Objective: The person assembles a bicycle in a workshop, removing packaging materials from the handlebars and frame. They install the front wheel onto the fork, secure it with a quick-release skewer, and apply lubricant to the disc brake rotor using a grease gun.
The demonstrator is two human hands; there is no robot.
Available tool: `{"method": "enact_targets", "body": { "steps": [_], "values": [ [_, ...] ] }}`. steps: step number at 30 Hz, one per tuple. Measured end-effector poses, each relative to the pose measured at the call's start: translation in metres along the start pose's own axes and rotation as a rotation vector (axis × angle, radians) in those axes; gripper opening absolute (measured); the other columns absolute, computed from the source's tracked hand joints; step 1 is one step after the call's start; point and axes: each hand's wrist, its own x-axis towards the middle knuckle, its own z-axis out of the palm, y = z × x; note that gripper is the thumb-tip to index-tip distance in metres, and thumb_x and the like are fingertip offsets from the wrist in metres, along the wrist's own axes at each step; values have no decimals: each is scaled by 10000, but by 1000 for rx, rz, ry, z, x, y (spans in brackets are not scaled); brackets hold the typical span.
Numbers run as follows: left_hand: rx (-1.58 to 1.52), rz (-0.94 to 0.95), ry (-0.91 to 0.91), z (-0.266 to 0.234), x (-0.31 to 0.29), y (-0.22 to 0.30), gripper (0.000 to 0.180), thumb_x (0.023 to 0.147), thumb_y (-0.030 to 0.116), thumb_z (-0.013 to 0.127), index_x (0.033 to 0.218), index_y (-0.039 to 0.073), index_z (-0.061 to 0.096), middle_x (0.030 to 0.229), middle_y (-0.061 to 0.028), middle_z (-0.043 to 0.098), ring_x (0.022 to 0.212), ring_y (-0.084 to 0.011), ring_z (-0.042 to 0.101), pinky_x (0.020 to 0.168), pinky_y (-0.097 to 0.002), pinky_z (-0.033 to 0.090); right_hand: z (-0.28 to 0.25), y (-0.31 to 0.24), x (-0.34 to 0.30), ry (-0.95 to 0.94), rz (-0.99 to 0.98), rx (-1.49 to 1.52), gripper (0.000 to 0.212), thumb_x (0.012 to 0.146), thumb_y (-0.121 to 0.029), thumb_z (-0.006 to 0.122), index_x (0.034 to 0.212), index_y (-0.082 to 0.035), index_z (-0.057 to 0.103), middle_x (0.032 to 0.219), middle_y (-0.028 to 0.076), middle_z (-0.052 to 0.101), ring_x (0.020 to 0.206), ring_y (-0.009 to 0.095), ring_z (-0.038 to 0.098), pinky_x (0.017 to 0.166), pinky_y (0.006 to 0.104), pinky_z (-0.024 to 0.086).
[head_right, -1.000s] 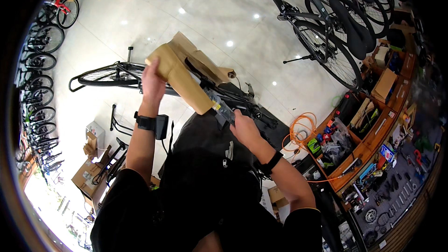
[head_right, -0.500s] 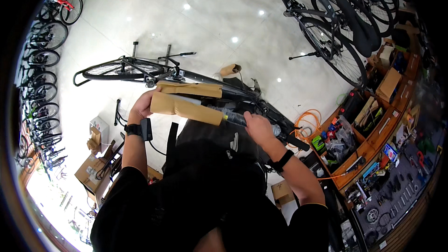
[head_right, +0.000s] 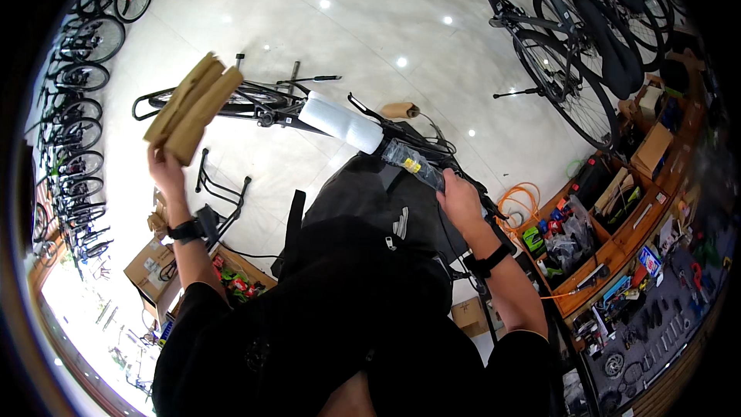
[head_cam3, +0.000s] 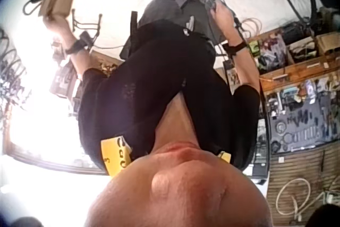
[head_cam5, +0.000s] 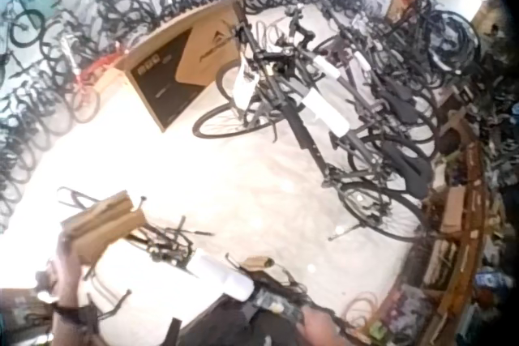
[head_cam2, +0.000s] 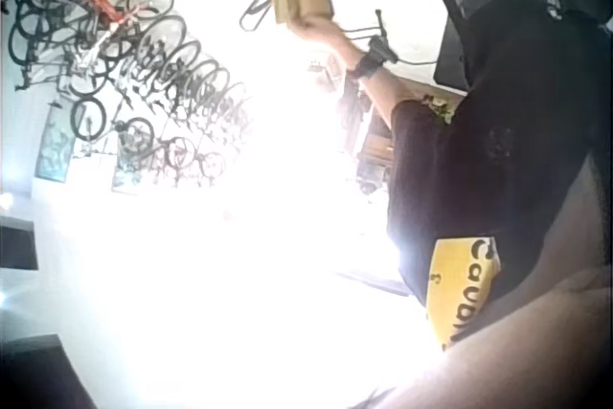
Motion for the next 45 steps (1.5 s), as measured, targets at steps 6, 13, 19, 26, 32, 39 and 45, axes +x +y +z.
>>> {"method": "enact_targets", "body": {
  "steps": [6,13,19,26,32,39,45],
  "values": [
    [-145,101,-545,111,-86,131,190,848,158,679,949,-4,675,1030,-180,625,865,-330,632,746,-372,512,5,-12,1,-29,-96,-107,366,769,-152,719,1014,-38,472,903,155,628,881,359,623,753,457,502],
    [-139,-102,-697,130,-97,121,327,736,223,806,819,-46,641,864,-161,583,693,-301,617,611,-364,504,8,-12,-8,-24,-119,-118,339,767,-148,718,992,-50,484,890,137,623,896,344,620,760,449,501],
    [-7,35,-710,127,-111,131,459,670,295,859,848,-56,625,924,-156,590,785,-305,615,699,-386,510,15,-19,-11,44,-122,-87,333,761,-137,718,979,-55,481,861,138,610,867,347,617,738,457,496],
    [-149,-12,-604,125,-105,129,297,738,191,812,810,-24,620,840,-107,572,710,-240,570,652,-336,474,18,-19,-15,71,-132,-47,326,765,-126,715,977,-55,477,849,141,607,850,355,616,714,458,494],
    [-232,-142,-522,97,-57,54,175,861,104,714,775,10,593,699,-11,622,637,-45,534,572,-212,445,15,-24,-19,95,-127,-29,322,763,-116,715,970,-47,477,851,145,610,855,358,616,717,457,494],
    [-36,271,-451,129,-94,105,526,724,373,825,963,-58,640,937,-182,621,773,-269,637,636,-340,522,19,-24,-13,95,-150,-53,316,759,-119,719,952,-43,481,852,147,610,849,357,616,724,457,496],
    [84,-96,-533,148,-109,110,418,677,306,847,764,-28,611,801,-151,596,711,-309,607,645,-389,499,19,-25,-13,56,-167,-99,325,750,-128,730,953,-52,488,859,129,613,863,336,617,734,444,502]
  ]
}}
